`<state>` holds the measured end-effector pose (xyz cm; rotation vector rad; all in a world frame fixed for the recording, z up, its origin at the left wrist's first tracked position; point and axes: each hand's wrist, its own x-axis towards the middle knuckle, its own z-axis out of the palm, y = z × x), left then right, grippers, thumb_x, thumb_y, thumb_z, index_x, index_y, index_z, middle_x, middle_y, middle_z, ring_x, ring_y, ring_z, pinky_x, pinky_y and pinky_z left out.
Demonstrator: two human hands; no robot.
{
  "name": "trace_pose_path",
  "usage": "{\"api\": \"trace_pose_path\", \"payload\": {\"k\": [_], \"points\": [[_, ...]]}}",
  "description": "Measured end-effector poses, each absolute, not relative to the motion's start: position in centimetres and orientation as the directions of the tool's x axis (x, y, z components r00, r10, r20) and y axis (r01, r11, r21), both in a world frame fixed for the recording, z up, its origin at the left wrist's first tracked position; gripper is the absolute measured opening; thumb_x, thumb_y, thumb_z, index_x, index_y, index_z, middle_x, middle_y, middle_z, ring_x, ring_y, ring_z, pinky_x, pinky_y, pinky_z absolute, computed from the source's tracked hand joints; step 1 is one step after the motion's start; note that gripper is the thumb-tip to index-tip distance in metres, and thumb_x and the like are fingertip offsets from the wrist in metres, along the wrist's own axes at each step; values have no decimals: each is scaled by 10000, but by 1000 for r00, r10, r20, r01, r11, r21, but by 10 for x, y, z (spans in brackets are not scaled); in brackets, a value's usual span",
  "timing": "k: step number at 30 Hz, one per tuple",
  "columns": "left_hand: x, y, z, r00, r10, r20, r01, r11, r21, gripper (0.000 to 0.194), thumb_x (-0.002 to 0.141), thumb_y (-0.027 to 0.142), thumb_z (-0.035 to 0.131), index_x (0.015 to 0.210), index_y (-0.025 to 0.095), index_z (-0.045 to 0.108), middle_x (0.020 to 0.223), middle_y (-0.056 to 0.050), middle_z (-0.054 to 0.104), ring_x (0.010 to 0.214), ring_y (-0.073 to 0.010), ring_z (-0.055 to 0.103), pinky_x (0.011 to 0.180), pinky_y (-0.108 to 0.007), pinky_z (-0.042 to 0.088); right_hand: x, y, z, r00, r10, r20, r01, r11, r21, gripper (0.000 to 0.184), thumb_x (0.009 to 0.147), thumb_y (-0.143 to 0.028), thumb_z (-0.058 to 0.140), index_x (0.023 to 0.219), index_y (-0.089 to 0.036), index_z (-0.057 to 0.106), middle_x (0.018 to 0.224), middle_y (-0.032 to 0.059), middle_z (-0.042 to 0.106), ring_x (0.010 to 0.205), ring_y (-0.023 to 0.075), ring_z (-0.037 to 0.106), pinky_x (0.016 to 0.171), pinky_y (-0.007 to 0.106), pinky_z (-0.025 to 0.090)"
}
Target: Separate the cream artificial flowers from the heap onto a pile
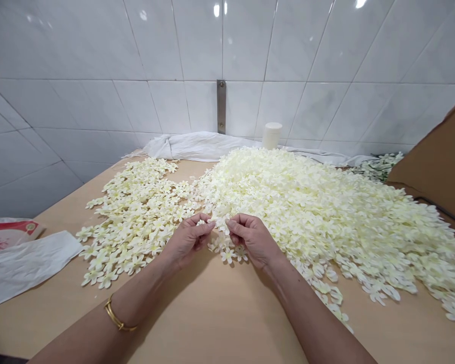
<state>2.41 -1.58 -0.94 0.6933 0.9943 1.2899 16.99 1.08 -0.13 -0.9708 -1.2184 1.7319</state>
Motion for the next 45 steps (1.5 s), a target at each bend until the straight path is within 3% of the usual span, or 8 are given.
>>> {"api": "trace_pose_path", "payload": {"k": [8, 12, 16, 18, 21, 25, 29, 45], "points": [[24, -16, -10, -25, 982, -188, -408, 161, 899, 279, 523, 260, 742, 650, 173, 510, 349, 96, 403, 305, -18, 273, 333, -158, 136, 172, 10, -2, -279, 958, 68, 205, 129, -970, 476, 734, -505, 525, 492, -191, 263, 454, -78, 208, 418, 51, 189, 406, 217, 164], [24, -16, -11, -33, 980, -196, -368, 170, 914, 273, 531, 274, 735, 649, 176, 510, 350, 92, 409, 309, -19, 277, 341, -157, 135, 176, 10, 3, -154, 970, 190, 533, 243, -811, 520, 722, -483, 542, 457, -189, 204, 432, -69, 183, 421, 60, 192, 420, 226, 177], [24, -16, -12, -37, 982, -187, -335, 164, 928, 267, 533, 281, 728, 639, 180, 504, 345, 92, 395, 309, -24, 272, 347, -163, 137, 176, 9, 4, -106, 933, 345, 738, 306, -601, 284, 713, -383, 573, 562, -191, 430, 441, -56, 350, 446, 94, 329, 462, 228, 246], [25, -16, -12, -36, 985, -169, -321, 149, 935, 255, 544, 278, 719, 629, 181, 500, 336, 97, 372, 309, -25, 257, 352, -167, 138, 175, 8, 4, -113, 914, 389, 743, 338, -578, 156, 737, -350, 545, 717, -196, 532, 515, -34, 444, 492, 116, 397, 498, 238, 293], [26, -18, -10, -35, 993, -117, -275, 103, 956, 229, 567, 265, 704, 609, 174, 497, 343, 95, 367, 321, -23, 260, 367, -174, 162, 170, 5, 3, -160, 900, 406, 635, 409, -655, 226, 773, -384, 491, 741, -183, 590, 659, 23, 525, 566, 131, 442, 539, 255, 335], [28, -20, -9, -11, 999, -40, -198, 37, 979, 220, 585, 265, 700, 593, 158, 508, 382, 79, 404, 351, -22, 298, 395, -179, 202, 165, 2, -2, -313, 937, 154, 343, 263, -902, 258, 740, -423, 525, 692, -171, 554, 578, -14, 464, 501, 102, 381, 455, 226, 299], [28, -21, -8, 75, 990, -119, -227, 134, 965, 216, 589, 273, 697, 651, 167, 520, 363, 85, 398, 338, -26, 284, 383, -179, 179, 164, 3, -8, -337, 940, 61, 192, 132, -972, 295, 703, -422, 563, 593, -177, 442, 497, -60, 354, 463, 74, 295, 430, 208, 248], [28, -19, -9, 23, 979, -201, -391, 194, 900, 314, 625, 428, 657, 645, 158, 497, 452, 71, 409, 343, -23, 312, 350, -163, 143, 171, 5, 5, -160, 940, 301, 538, 338, -772, 527, 796, -512, 422, 461, -190, 174, 429, -51, 166, 411, 61, 180, 406, 242, 168]]}}
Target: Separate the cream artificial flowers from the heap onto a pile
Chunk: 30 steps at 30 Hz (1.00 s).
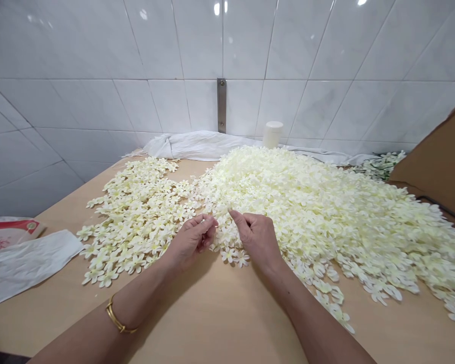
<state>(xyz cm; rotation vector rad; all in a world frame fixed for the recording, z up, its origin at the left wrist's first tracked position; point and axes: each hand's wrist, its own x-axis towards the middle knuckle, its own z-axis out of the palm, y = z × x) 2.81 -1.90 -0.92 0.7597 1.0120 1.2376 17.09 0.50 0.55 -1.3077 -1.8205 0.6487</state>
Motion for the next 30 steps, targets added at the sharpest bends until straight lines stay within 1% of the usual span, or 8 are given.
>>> {"api": "trace_pose_path", "payload": {"k": [4, 8, 10, 13, 16, 20, 24, 30], "points": [[26, -17, -10, 68, 965, -252, -510, 251, 823, 397, 700, 532, 545, 745, 137, 542, 528, 40, 455, 368, -34, 359, 348, -165, 185, 174, 7, 4, -99, 885, 455, 692, 390, -608, 491, 802, -499, 433, 462, -191, 259, 412, -55, 234, 400, 70, 237, 415, 232, 212], [25, -16, -9, 140, 947, -291, -603, 314, 733, 435, 800, 529, 387, 842, 122, 537, 610, -14, 522, 447, -80, 475, 402, -187, 326, 172, 6, -1, -90, 758, 646, 751, 478, -456, 243, 825, -388, 447, 723, -174, 502, 646, 24, 497, 551, 128, 436, 507, 241, 328], [25, -16, -7, 179, 942, -284, -639, 331, 694, 446, 821, 521, 337, 861, 120, 527, 641, -41, 543, 506, -115, 527, 451, -217, 386, 168, 2, -3, -188, 688, 701, 712, 588, -385, 188, 837, -310, 436, 816, -157, 543, 765, 68, 535, 666, 161, 483, 578, 265, 362], [27, -17, -4, 224, 937, -267, -679, 347, 647, 457, 829, 517, 316, 877, 116, 530, 678, -56, 560, 546, -126, 544, 497, -234, 420, 160, -5, -7, -401, 606, 687, 622, 731, -281, 147, 819, -263, 478, 823, -160, 583, 755, 60, 544, 717, 176, 480, 647, 299, 358], [28, -19, -2, 240, 935, -263, -693, 354, 628, 461, 836, 502, 323, 905, 108, 554, 713, -55, 569, 540, -96, 523, 494, -203, 407, 153, -8, -10, -471, 592, 654, 610, 754, -242, 122, 796, -241, 511, 822, -169, 606, 747, 54, 550, 732, 184, 462, 674, 320, 342], [30, -21, -3, 295, 932, -209, -694, 359, 624, 407, 829, 465, 390, 948, 126, 580, 767, -56, 595, 592, -100, 541, 583, -224, 446, 153, -6, -12, -419, 645, 639, 596, 726, -343, 169, 819, -207, 455, 846, -172, 618, 750, 58, 564, 734, 185, 466, 671, 326, 346], [29, -21, -7, 245, 952, -185, -643, 303, 704, 277, 738, 291, 598, 971, 142, 611, 779, -53, 628, 671, -118, 584, 635, -240, 461, 157, -4, -8, -368, 749, 550, 498, 659, -564, 215, 832, -195, 415, 769, -178, 620, 718, 50, 569, 719, 171, 493, 662, 313, 376], [28, -20, -9, 161, 978, -132, -507, 196, 840, 386, 594, 234, 723, 955, 123, 645, 815, -80, 674, 660, -139, 622, 672, -274, 479, 157, -4, -2, -226, 893, 390, 342, 448, -826, 164, 783, -247, 490, 723, -172, 623, 694, 32, 581, 651, 147, 526, 593, 268, 414]]}}
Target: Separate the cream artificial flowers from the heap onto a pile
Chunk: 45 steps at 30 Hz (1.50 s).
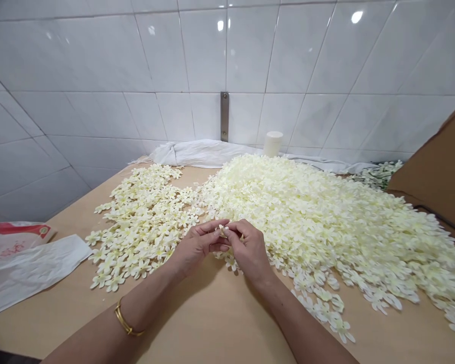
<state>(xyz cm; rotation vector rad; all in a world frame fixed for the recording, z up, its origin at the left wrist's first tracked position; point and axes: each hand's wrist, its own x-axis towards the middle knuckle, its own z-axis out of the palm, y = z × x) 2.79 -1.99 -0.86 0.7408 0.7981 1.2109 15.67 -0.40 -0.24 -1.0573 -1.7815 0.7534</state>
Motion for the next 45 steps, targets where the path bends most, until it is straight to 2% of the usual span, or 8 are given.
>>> {"api": "trace_pose_path", "payload": {"k": [7, 13, 18, 23, 29, 33, 36, 45], "points": [[29, -24, -5, -13, 998, -57, -384, 48, 922, 245, 588, 310, 711, 691, 123, 591, 564, -11, 617, 508, -110, 580, 532, -225, 470, 153, -6, -7, -244, 825, 510, 333, 565, -755, 128, 786, -246, 491, 748, -179, 593, 744, 30, 526, 719, 154, 500, 649, 285, 395], [28, -22, -6, 59, 996, -64, -390, 82, 917, 307, 594, 388, 694, 672, 139, 533, 556, -8, 613, 479, -102, 564, 532, -234, 468, 153, -4, -8, -228, 924, 307, 245, 360, -900, 164, 743, -317, 528, 657, -181, 497, 653, -15, 477, 613, 123, 433, 580, 255, 364], [29, -25, -3, 95, 995, -29, -341, 60, 938, 301, 560, 337, 724, 698, 140, 543, 550, -9, 615, 494, -107, 568, 525, -222, 444, 153, -3, -9, -278, 946, 167, 86, 198, -977, 246, 757, -398, 491, 645, -189, 428, 571, -48, 431, 537, 104, 411, 506, 231, 343], [27, -24, -4, 40, 999, 34, -210, -25, 977, 219, 583, 286, 682, 605, 148, 514, 453, 34, 533, 423, -77, 491, 456, -188, 383, 148, -4, -12, -216, 937, 276, 277, 330, -903, 248, 766, -371, 476, 611, -190, 406, 552, -51, 399, 534, 99, 382, 493, 220, 298], [27, -27, -3, 0, 999, 38, -173, -38, 984, 230, 569, 252, 685, 658, 166, 492, 439, 64, 520, 372, -51, 425, 403, -162, 316, 141, -12, -4, -189, 949, 251, 354, 305, -884, 242, 706, -260, 538, 504, -182, 428, 500, -50, 411, 493, 84, 410, 467, 202, 310], [26, -25, -2, 0, 1000, -12, -186, 12, 982, 345, 552, 288, 715, 785, 174, 487, 485, 41, 579, 423, -82, 494, 427, -176, 365, 140, -9, 3, -90, 979, 183, 269, 200, -942, 141, 706, -167, 500, 567, -181, 484, 533, -47, 476, 494, 79, 464, 483, 189, 364], [29, -30, -1, -19, 999, -33, -225, 28, 974, 390, 526, 307, 727, 789, 176, 471, 489, 43, 583, 425, -89, 508, 424, -183, 377, 140, -10, 6, -128, 982, 136, 242, 164, -956, 104, 690, -175, 509, 587, -179, 498, 522, -44, 496, 491, 93, 483, 484, 202, 382], [28, -23, -9, 40, 998, -37, -249, 46, 967, 331, 544, 380, 708, 679, 152, 509, 489, 16, 580, 397, -82, 502, 420, -200, 383, 146, -1, -3, -211, 959, 188, 255, 240, -937, 206, 722, -309, 490, 561, -187, 450, 508, -42, 439, 513, 107, 392, 507, 235, 307]]}}
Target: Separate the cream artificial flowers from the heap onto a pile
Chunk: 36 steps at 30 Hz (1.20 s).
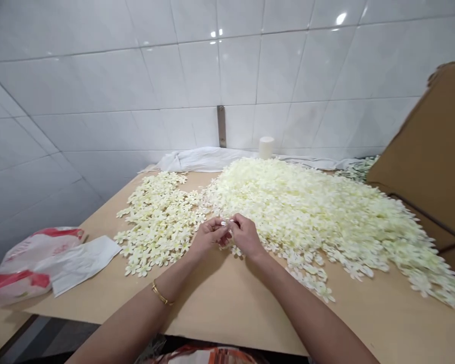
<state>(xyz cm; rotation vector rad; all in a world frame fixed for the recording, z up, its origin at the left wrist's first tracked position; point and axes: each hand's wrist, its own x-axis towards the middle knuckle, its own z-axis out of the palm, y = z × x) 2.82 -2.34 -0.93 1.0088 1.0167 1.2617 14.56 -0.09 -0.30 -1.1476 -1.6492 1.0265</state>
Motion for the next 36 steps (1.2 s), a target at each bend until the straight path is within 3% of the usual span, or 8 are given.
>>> {"api": "trace_pose_path", "payload": {"k": [6, 10, 16, 24, 30, 36], "points": [[31, -30, -9, 101, 995, 24, -154, -8, 988, 328, 618, 409, 658, 547, 148, 472, 463, 13, 551, 379, -65, 466, 410, -196, 361, 148, -4, -6, -192, 960, 205, 309, 257, -916, 396, 796, -441, 416, 491, -196, 350, 427, -46, 358, 455, 98, 341, 470, 241, 276], [31, -29, -11, 137, 991, 3, -152, 18, 988, 339, 632, 417, 646, 546, 158, 445, 434, 23, 537, 345, -56, 423, 378, -185, 316, 152, -1, -4, -253, 951, 175, 239, 237, -942, 450, 814, -502, 371, 492, -189, 369, 412, -40, 370, 438, 93, 355, 458, 235, 293], [26, -26, -10, 97, 994, -42, -122, 54, 991, 327, 607, 391, 674, 532, 151, 466, 406, 32, 509, 340, -50, 400, 376, -183, 295, 159, 2, -5, -325, 932, 159, 158, 219, -963, 285, 711, -430, 572, 627, -169, 494, 518, -48, 421, 490, 86, 369, 465, 215, 297], [29, -23, -11, 105, 992, -76, -199, 96, 975, 232, 590, 320, 694, 605, 136, 554, 478, 13, 563, 398, -71, 475, 434, -206, 374, 161, 3, -6, -264, 963, 55, 111, 87, -990, 383, 736, -461, 526, 500, -172, 441, 422, -47, 406, 406, 79, 358, 419, 219, 289], [29, -21, -15, 45, 991, -126, -224, 133, 966, 159, 602, 260, 655, 605, 146, 544, 502, 1, 586, 397, -76, 488, 430, -207, 376, 160, 0, 0, -115, 965, 237, 271, 260, -927, 356, 767, -394, 503, 499, -172, 427, 462, -49, 342, 463, 80, 315, 446, 220, 269], [28, -20, -14, -15, 993, -121, -197, 116, 974, 153, 619, 240, 629, 574, 151, 513, 470, 13, 555, 367, -61, 441, 404, -198, 345, 166, 3, 8, -50, 976, 212, 282, 217, -934, 256, 723, -371, 546, 573, -173, 485, 464, -54, 364, 432, 76, 296, 407, 217, 247]]}}
